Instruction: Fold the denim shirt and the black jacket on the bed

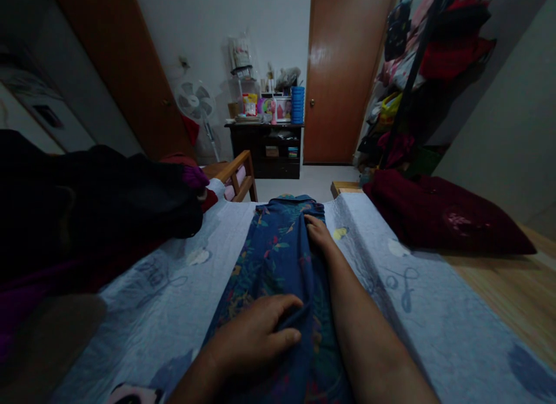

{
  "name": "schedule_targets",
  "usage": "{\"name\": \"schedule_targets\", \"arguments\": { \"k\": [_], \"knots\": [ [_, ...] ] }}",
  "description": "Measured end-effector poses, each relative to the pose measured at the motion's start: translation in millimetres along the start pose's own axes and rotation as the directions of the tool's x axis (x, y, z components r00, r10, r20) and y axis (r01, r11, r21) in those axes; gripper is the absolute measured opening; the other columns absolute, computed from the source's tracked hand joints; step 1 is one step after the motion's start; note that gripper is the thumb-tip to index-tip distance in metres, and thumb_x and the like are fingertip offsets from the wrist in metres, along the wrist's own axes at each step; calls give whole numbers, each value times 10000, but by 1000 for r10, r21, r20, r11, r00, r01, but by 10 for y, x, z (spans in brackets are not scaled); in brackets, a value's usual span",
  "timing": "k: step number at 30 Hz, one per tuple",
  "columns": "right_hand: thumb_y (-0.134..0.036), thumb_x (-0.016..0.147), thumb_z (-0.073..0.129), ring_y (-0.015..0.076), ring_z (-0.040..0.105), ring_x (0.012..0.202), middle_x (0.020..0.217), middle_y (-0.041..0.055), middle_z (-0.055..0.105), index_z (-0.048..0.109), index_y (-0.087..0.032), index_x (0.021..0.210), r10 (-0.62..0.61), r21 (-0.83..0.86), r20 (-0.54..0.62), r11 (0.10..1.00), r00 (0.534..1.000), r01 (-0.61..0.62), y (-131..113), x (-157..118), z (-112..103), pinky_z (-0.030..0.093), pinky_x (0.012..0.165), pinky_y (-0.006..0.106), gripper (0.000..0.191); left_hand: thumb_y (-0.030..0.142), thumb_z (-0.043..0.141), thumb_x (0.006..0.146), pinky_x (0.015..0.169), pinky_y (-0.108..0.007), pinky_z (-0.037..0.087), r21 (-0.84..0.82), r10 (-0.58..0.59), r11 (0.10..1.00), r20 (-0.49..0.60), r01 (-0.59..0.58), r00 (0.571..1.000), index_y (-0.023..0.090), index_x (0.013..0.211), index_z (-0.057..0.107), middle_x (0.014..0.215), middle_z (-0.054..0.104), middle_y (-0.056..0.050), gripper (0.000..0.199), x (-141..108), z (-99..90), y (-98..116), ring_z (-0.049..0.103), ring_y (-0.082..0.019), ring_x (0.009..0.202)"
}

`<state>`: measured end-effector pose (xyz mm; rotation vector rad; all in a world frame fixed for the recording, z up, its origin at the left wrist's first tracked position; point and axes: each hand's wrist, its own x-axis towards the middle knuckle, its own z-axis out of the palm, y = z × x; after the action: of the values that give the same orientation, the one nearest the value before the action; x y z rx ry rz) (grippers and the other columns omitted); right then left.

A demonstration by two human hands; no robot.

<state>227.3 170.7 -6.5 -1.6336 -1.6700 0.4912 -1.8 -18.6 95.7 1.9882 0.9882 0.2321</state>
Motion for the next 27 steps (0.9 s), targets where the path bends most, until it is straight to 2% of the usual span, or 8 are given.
{"name": "schedule_targets", "arguments": {
  "k": [4, 7, 9, 12, 14, 17, 22, 27],
  "knots": [
    [-276, 842, 370, 176, 637, 869, 1014, 47, 695, 656, -198, 1099, 94, 270, -14, 959, 995, -87, 11, 50, -53, 520, 739, 295, 392, 316, 643, 746, 969, -320, 401, 70, -32, 997, 121, 24, 992, 288, 1290, 554, 1259, 613, -24, 552, -60, -29, 45, 554, -243, 1127],
    [-434, 816, 486, 150, 609, 657, 905, 56, 687, 622, -183, 1114, 168, 404, -1, 902, 986, -153, -17, 26, -36, 482, 542, 255, 413, 328, 637, 761, 996, -317, 393, 52, -20, 999, 143, 13, 990, 281, 1325, 521, 1294, 591, -20, 577, -51, -198, 71, 542, -230, 1152],
    [-473, 740, 597, 136, 578, 608, 872, 46, 677, 626, -187, 1077, 194, 459, 11, 870, 981, -177, -27, 10, -21, 441, 494, 236, 442, 352, 601, 797, 1008, -323, 389, 16, 3, 1000, 85, -4, 996, 267, 1323, 521, 1287, 591, -31, 539, 14, -352, 26, 534, -229, 1164],
    [-414, 640, 680, 131, 548, 604, 776, 14, 653, 653, -186, 904, 207, 511, 28, 838, 978, -193, -13, 11, -12, 405, 501, 225, 350, 379, 571, 806, 1026, -362, 376, -43, -5, 999, -119, 0, 993, 227, 1261, 563, 1294, 571, -69, 480, 204, -539, -175, 506, -258, 1196],
    [-359, 606, 674, 125, 523, 591, 681, -12, 615, 638, -181, 775, 210, 540, 38, 818, 977, -197, 6, 22, -11, 384, 514, 222, 248, 378, 584, 779, 1020, -377, 379, -110, -103, 991, -247, 77, 964, 199, 1239, 561, 1288, 563, -94, 494, 358, -588, -363, 500, -271, 1201],
    [-345, 609, 620, 113, 483, 556, 598, -47, 553, 582, -190, 710, 215, 595, 41, 779, 976, -197, 24, 33, -1, 364, 522, 224, 188, 369, 622, 735, 902, -356, 448, -245, -253, 952, -296, 183, 921, 171, 1166, 573, 1137, 631, -100, 477, 550, -547, -616, 577, -260, 1054],
    [-321, 618, 560, 121, 494, 565, 603, -64, 538, 509, -215, 733, 217, 675, 50, 712, 975, -193, 33, 41, 45, 399, 565, 241, 165, 424, 673, 730, 653, -280, 466, -557, -390, 800, -200, 224, 899, 196, 1185, 508, 724, 623, 15, 536, 668, -373, -781, 612, -186, 715],
    [-239, 581, 547, 123, 517, 565, 630, -72, 550, 469, -232, 771, 207, 720, 63, 668, 976, -189, 61, 54, 82, 417, 561, 238, 206, 342, 718, 738, 720, -283, 500, -850, -327, 526, -159, 40, 931, 252, 1232, 484, 875, 675, -10, 554, 653, -290, -780, 660, -178, 809]
  ]
}}
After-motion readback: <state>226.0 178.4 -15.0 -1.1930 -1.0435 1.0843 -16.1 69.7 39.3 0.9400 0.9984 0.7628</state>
